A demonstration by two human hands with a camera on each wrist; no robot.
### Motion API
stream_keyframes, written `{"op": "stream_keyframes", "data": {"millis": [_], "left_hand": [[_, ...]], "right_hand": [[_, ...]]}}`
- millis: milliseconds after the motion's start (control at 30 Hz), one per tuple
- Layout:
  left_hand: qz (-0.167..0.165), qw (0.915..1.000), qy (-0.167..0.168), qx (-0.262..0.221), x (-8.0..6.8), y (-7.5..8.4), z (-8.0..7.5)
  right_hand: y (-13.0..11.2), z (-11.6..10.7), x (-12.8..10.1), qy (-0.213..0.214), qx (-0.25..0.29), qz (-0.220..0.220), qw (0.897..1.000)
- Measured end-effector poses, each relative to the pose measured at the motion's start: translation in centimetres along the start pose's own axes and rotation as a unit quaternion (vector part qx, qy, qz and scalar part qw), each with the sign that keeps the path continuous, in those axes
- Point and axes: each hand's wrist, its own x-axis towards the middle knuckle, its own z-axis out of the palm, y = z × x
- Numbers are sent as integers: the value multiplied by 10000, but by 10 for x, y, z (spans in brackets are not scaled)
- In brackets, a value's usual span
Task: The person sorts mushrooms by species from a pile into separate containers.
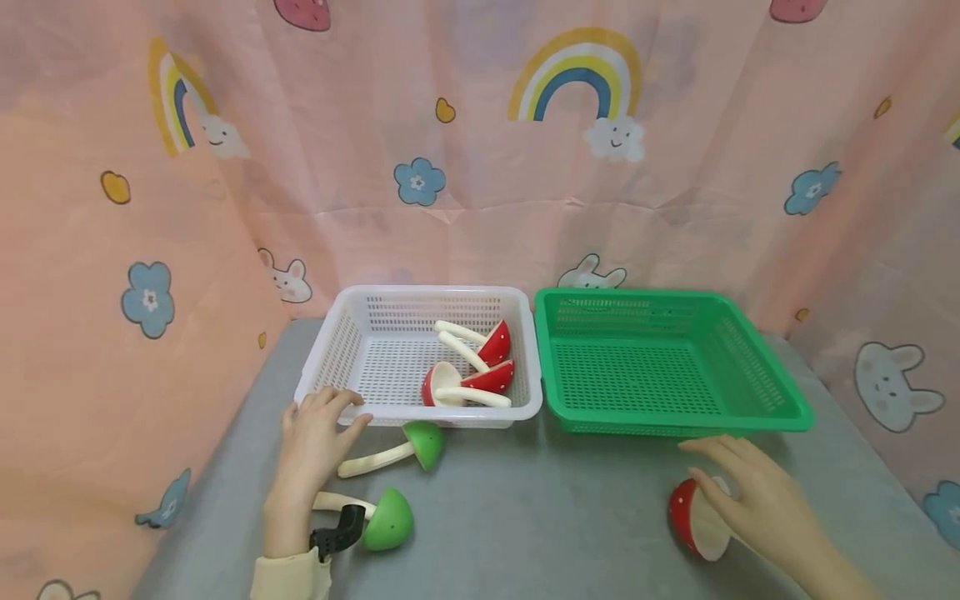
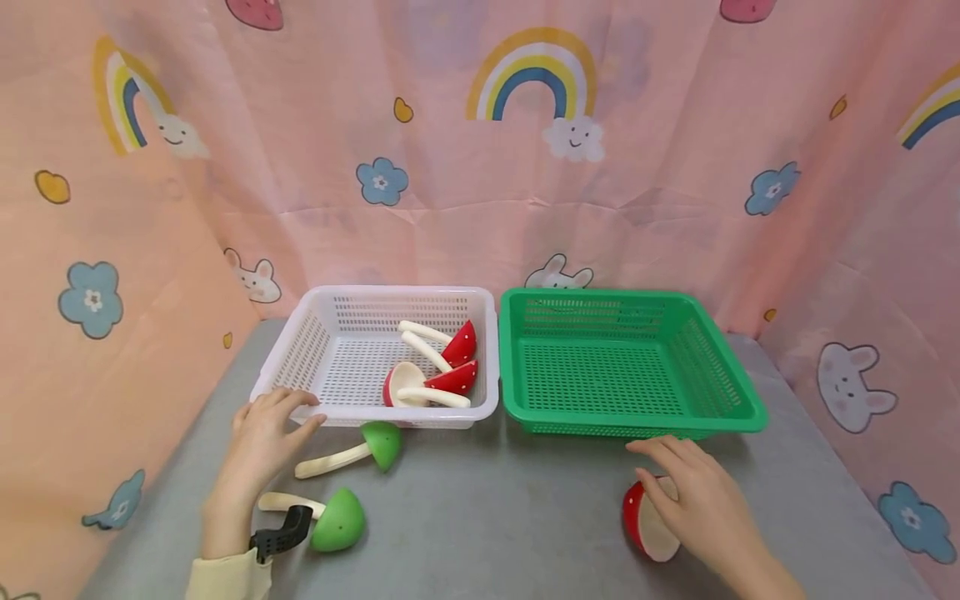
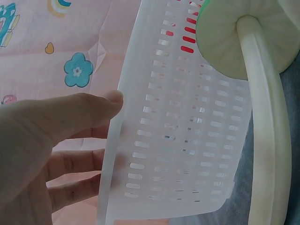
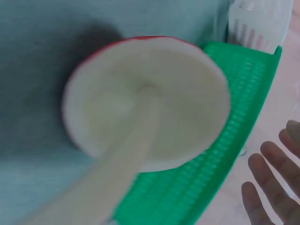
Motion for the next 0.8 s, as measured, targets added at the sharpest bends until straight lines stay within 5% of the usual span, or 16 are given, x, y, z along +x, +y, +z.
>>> {"op": "stream_keyframes", "data": {"millis": [133, 333, 600, 800], "left_hand": [[-14, 10000, -13, -17, 0, 1, 2], [1, 10000, 39, -73, 0, 2, 2], [4, 9999, 90, -74, 0, 2, 1], [-46, 9999, 59, -75, 0, 2, 0]], "right_hand": [[13, 0, -17, -9, 228, 331, 9992], [31, 2, -36, -616, -79, 821, 9947], [49, 11, -54, -1115, -335, 647, 9911], [55, 16, -51, -2505, -276, 1349, 9583]]}}
